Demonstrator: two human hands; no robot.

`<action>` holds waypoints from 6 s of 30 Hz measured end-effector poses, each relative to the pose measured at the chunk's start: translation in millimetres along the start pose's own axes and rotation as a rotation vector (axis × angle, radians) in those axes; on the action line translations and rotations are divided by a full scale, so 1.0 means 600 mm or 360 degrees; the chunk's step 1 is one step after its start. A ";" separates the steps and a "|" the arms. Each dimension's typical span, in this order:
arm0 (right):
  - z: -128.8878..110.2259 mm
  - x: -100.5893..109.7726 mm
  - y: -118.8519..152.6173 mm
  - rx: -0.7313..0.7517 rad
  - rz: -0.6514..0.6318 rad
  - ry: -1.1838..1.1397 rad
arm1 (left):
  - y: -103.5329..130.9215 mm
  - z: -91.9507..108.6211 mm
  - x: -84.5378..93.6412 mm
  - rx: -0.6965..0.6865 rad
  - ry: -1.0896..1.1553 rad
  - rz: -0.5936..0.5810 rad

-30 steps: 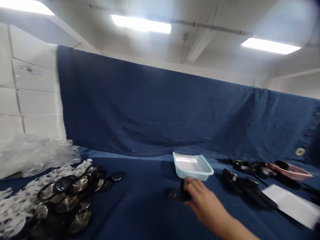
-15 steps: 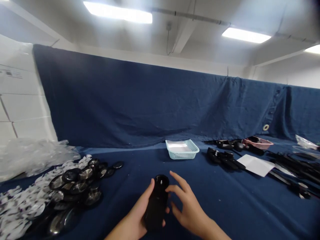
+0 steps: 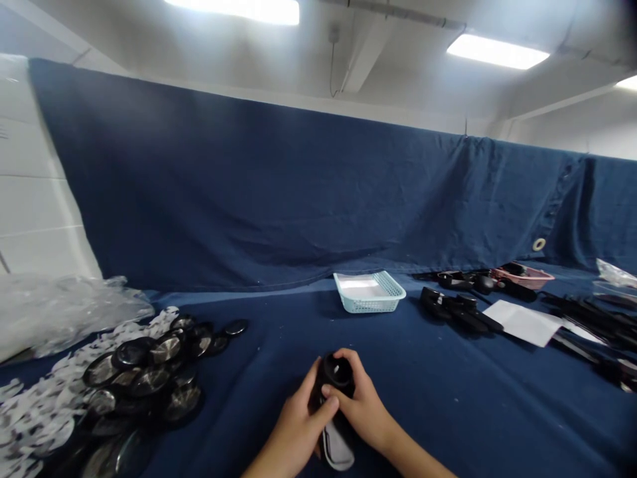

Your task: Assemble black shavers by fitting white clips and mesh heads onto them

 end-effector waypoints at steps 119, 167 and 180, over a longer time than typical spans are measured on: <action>-0.053 0.020 0.081 0.0582 0.0187 0.0835 | 0.046 0.108 0.046 -0.0195 0.1163 -0.0035; -0.054 0.063 0.057 0.0435 0.0360 0.0810 | 0.054 0.118 0.046 -0.0647 -0.0733 0.0106; -0.051 0.060 0.052 0.0397 0.0315 0.0745 | 0.054 0.103 0.038 -0.0660 -0.0761 0.0044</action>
Point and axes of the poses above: each hand's wrist, its own y-axis away from the middle knuckle, its own x-axis out of the back of the hand, z = x × y, the point moved 4 cm from there along -y, towards the middle knuckle, and after that the axes turned 11 degrees about -x, right-handed, at the moved point
